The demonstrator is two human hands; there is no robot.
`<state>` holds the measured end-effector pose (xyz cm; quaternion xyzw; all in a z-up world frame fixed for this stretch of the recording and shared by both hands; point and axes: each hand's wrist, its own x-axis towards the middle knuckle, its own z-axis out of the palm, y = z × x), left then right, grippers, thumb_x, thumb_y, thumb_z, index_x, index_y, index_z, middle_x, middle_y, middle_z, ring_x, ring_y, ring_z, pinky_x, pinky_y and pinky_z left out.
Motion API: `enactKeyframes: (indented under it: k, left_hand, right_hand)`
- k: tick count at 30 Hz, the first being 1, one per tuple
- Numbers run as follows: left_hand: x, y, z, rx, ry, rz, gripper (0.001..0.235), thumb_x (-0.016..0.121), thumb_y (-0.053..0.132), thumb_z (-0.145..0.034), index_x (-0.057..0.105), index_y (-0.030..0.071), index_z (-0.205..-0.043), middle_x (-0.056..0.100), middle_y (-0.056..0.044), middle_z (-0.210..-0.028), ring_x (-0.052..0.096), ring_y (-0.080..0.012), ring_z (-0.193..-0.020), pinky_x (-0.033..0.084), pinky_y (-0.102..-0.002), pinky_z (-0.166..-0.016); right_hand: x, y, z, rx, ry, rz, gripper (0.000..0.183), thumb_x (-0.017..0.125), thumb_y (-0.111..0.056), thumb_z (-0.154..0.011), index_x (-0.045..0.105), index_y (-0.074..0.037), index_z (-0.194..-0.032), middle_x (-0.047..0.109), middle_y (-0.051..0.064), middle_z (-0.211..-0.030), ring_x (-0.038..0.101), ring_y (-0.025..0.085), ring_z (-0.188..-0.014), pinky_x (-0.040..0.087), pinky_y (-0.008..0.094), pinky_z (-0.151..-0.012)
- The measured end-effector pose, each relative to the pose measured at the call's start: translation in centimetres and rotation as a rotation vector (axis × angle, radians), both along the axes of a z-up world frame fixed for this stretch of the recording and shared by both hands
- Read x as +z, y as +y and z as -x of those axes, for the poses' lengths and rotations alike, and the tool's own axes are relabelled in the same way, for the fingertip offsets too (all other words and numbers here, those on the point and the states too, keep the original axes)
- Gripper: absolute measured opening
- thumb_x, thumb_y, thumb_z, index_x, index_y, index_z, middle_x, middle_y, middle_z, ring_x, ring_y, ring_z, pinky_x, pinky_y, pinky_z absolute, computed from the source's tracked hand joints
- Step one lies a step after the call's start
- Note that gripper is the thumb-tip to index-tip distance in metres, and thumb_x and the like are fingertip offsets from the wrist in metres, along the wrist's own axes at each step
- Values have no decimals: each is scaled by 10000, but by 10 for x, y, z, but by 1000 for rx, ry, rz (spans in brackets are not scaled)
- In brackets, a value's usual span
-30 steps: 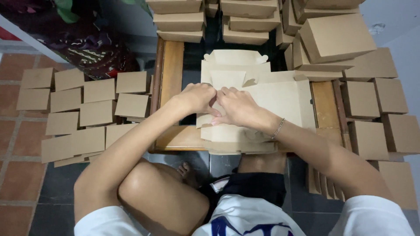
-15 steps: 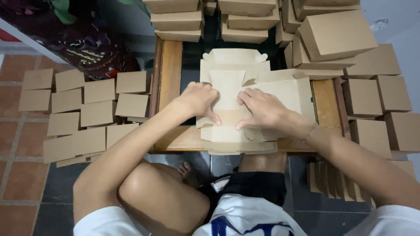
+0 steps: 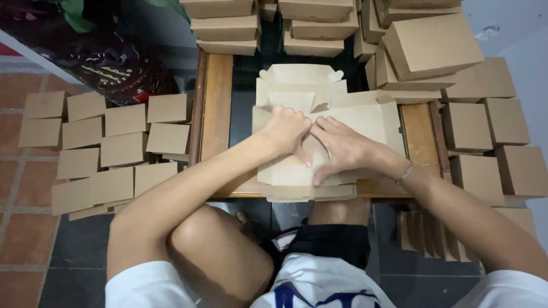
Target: Folding flat cardboard templates into small boxes and stacking them.
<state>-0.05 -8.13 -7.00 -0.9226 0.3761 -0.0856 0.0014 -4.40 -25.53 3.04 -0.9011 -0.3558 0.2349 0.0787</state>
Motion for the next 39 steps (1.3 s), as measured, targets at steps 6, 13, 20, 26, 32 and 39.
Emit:
enactKeyframes:
  k: [6,13,20,26,32,39]
  left_hand:
    - [10,-6,4,22,13,-30,682,760,753,-459,745,184,-835,736,-50,-727,743,-277,-719,557,-435,-595]
    - [5,-2,3,30,98,51,881,704,887,-438,703,129,-886,730,-109,-750,752,-316,-749,582,-483,-609]
    - [23,22,13,9,193,91,896,705,924,-491,670,146,-936,727,-111,-771,754,-326,-795,586,-445,-675]
    - [35,45,18,64,191,21,980,677,934,-550,698,83,-1035,734,-134,-784,758,-306,-775,595,-422,-655]
    - [38,63,24,118,178,-45,1012,669,952,-525,696,86,-1048,733,-118,-787,755,-293,-754,587,-423,-642]
    - [41,80,21,186,206,-171,1086,652,989,-527,702,72,-1107,736,-93,-845,750,-266,-803,587,-414,-659]
  right_hand:
    - [-16,-5,-4,-21,-3,-7,1215,818,-875,-517,417,-96,-1359,459,98,-1153,472,272,-1149,389,431,-1065]
    - [-18,-6,-5,-24,-6,32,1210,860,-843,-547,405,-96,-1383,449,67,-1143,463,236,-1124,383,394,-1041]
    - [-12,-5,-4,-45,57,-14,1121,813,-865,-553,442,-150,-1332,458,74,-1127,478,272,-1146,391,418,-1064]
    - [-5,-1,-1,-81,82,-2,1126,821,-841,-573,439,-152,-1377,470,81,-1138,487,269,-1149,411,420,-1044]
    - [9,7,5,-123,116,13,1085,854,-772,-604,448,-153,-1398,489,93,-1148,495,272,-1165,436,419,-1044]
    - [5,4,4,-128,135,16,1116,854,-786,-585,447,-170,-1422,488,90,-1159,485,262,-1170,427,414,-1067]
